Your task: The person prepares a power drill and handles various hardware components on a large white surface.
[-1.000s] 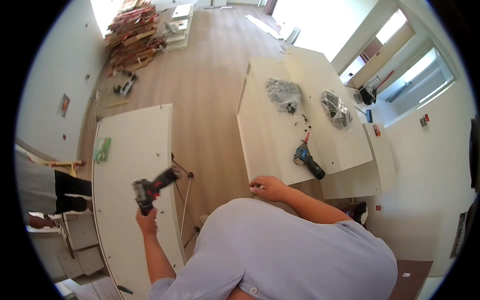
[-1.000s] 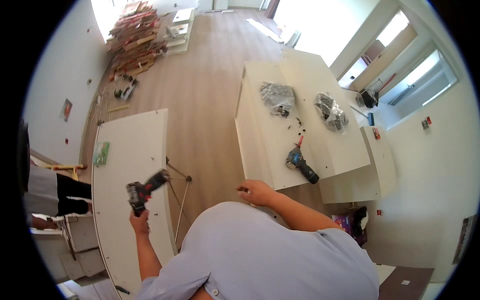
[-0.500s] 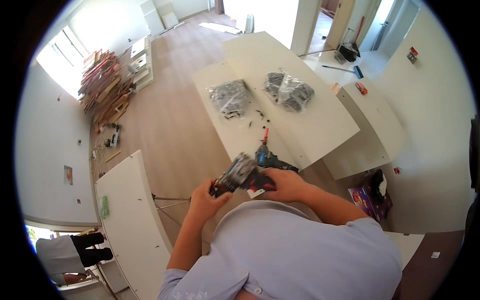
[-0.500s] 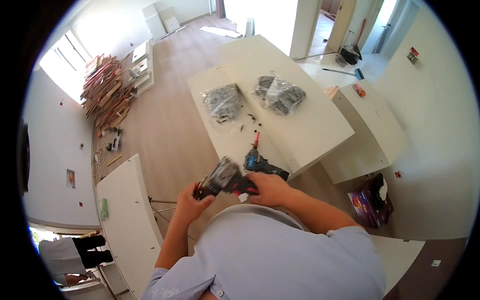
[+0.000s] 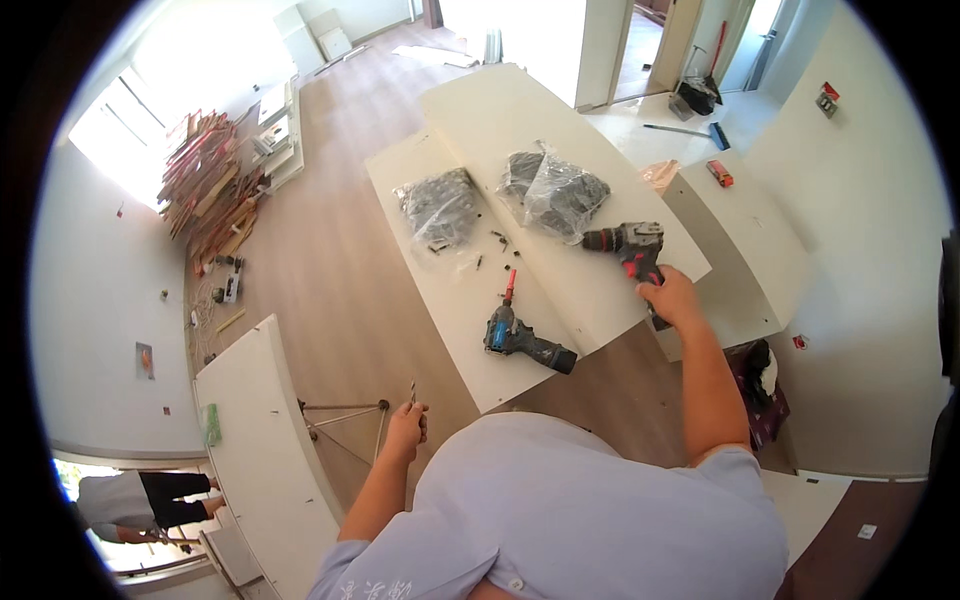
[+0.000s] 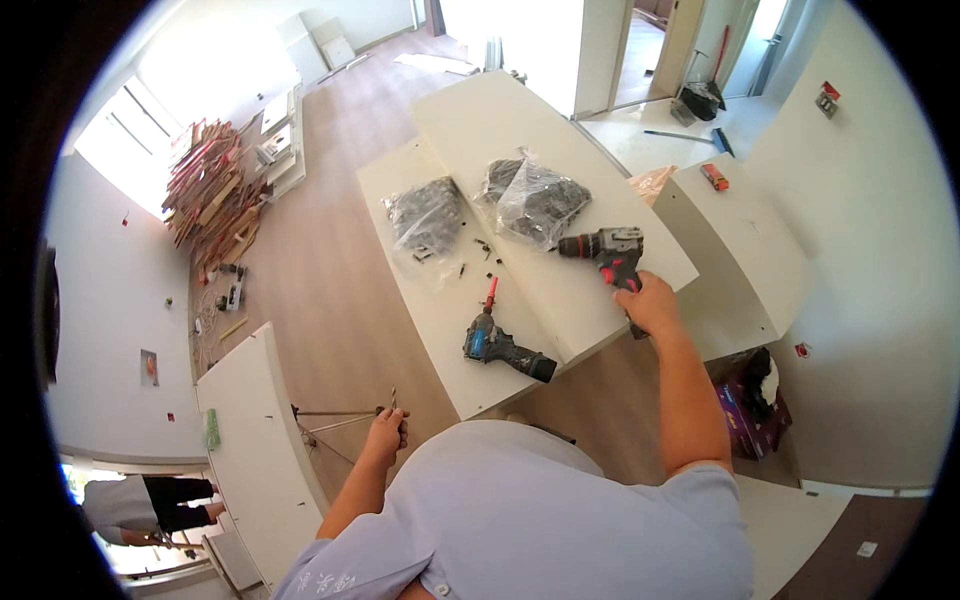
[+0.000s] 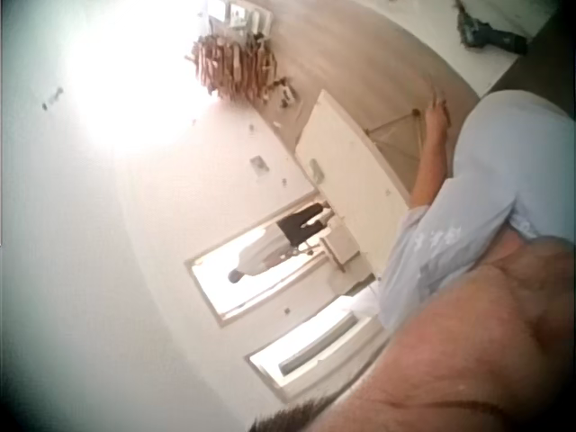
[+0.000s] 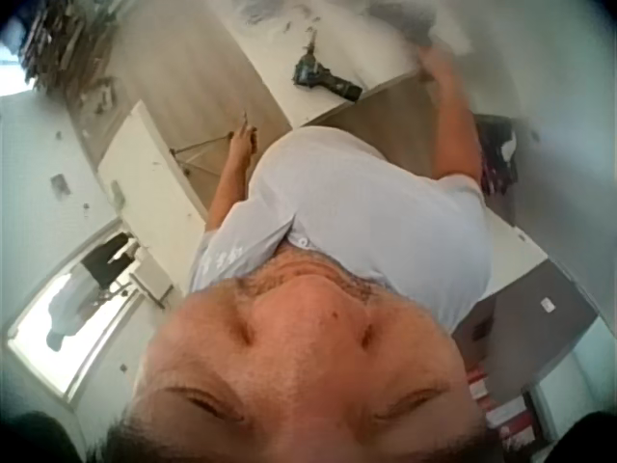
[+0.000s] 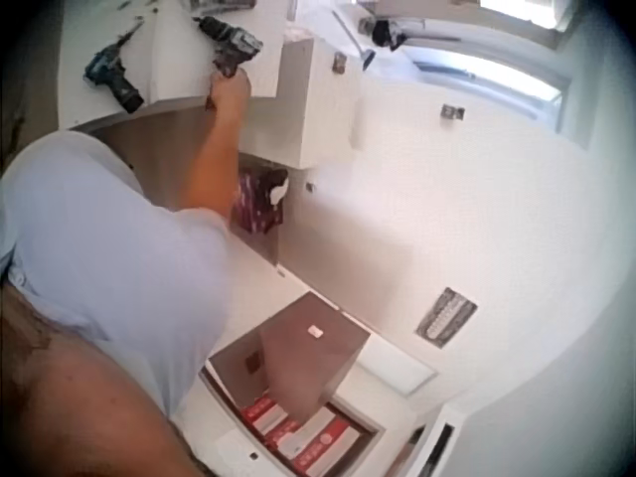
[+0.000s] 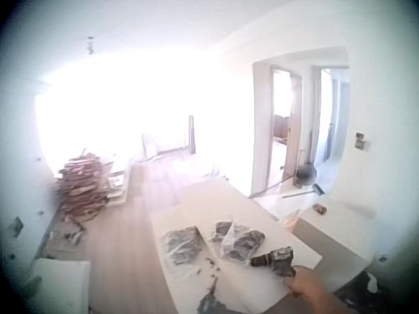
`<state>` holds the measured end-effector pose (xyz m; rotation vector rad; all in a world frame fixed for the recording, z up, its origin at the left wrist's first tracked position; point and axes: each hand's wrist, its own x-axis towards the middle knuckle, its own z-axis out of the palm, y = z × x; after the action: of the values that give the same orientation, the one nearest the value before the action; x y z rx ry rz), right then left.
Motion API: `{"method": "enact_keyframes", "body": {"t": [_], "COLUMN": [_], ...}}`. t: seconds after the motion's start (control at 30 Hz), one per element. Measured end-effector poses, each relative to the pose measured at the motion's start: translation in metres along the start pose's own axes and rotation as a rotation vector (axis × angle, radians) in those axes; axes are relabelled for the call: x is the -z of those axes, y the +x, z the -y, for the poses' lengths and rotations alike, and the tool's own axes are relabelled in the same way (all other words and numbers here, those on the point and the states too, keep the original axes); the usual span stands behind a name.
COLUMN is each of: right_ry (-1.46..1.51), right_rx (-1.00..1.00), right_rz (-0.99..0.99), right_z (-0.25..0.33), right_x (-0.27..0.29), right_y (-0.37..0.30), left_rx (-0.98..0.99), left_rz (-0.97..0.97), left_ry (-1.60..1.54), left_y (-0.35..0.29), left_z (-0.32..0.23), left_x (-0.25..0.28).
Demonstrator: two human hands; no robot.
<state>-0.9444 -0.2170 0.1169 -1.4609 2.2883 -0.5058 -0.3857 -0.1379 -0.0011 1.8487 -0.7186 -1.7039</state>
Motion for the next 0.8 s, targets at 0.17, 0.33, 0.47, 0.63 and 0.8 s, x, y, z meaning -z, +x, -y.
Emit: {"method": "enact_keyframes", "body": {"t": [0.17,0.33,0.47,0.63,0.8], "right_ry": [-0.299,-0.236,-0.328,-0.289,-0.255], "right_rx": [0.054,0.183,0.178,0.187,0.171], "right_rz": [-0.186,-0.278,-0.259,-0.248,-0.189], "right_z": [0.030,0.006,0.006,0.003,0.016], "right_x": [-0.008,-0.021,-0.026,-0.022,-0.018], "right_y": [0.037,0.060,0.065,0.067,0.061], "left_rx": [0.016,-0.047,-0.157,-0.225,-0.464], "left_rz": [-0.057,-0.027,0.049,0.147,0.130], "left_ry": [-0.048,-0.004,0.110,0.352,0.250], "left_y": [-0.008,0.000,0.026,0.097,0.140], "left_z": [0.033,0.024,-0.012,-0.052,-0.080], "left_x": [0.015,-0.002,-0.032,-0.075,-0.119]}}
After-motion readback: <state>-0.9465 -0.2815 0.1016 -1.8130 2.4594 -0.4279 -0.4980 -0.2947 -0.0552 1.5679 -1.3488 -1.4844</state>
